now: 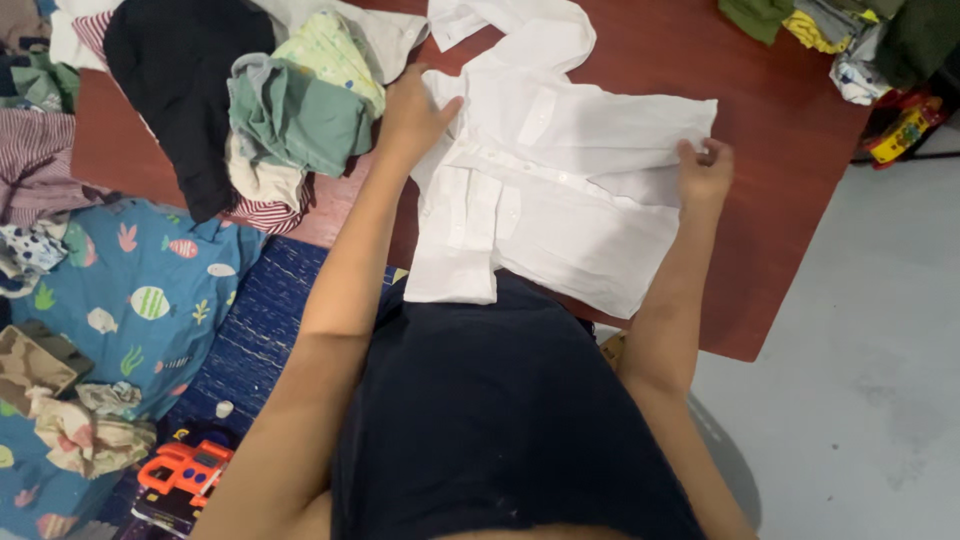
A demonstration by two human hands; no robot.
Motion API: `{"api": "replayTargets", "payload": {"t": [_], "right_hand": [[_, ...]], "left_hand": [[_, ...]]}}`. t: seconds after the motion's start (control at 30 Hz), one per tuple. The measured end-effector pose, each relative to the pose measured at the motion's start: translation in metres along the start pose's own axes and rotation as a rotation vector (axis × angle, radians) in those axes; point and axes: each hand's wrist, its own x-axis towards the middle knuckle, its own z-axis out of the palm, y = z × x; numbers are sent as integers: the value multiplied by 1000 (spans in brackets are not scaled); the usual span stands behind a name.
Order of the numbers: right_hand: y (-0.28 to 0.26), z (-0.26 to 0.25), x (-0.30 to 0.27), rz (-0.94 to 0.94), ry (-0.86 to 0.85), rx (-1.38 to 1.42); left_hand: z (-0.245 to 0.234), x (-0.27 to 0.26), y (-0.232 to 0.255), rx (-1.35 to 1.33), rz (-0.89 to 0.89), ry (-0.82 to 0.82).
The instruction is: The person folds several items of clothing on a wooden table, including a gray t-shirt, a yellow striped shirt, a green patterned shirt, a dark green shirt, and a white button-up shirt. Each item is smoothed, folded into a compact rectangle, and placed in a growing stack.
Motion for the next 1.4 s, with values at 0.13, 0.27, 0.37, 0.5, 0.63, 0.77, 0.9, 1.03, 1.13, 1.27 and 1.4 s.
{"api": "replayTargets", "payload": {"t": [0.13,0.27,0.37,0.5,0.63,0.77,0.9,1.03,1.13,1.27,1.4], "right_hand": [[-3,-4,12,115,-31,-59],[-15,-8,12,-55,-66,-39],[-34,-11,11,-87,-8,117],[-57,-16,2,-26,-40,283],[-68,-12,-13,-22,-116,387],[-59,-13,-23,-165,-290,178],[-42,-17,-18,-436,-217,-109],[-35,-18,-7,-315,-126,-87],[-41,-18,-5,-339,-93,-23],[-53,-16,-9,-349,-61,9],[-60,-14,-13,-445,-15,-127]], "left_hand": [[5,21,2,13,-22,-116],[8,48,3,-123,-92,-60],[8,80,-1,-183,20,80],[10,94,0,-75,297,381],[9,41,23,75,109,258],[-8,-31,47,260,123,112],[-40,-66,46,137,43,-6],[-79,-84,36,-44,-30,-16],[-120,-95,24,-304,-139,-236],[-144,-106,15,-30,-313,-723],[-115,-106,19,246,-112,-506]]}}
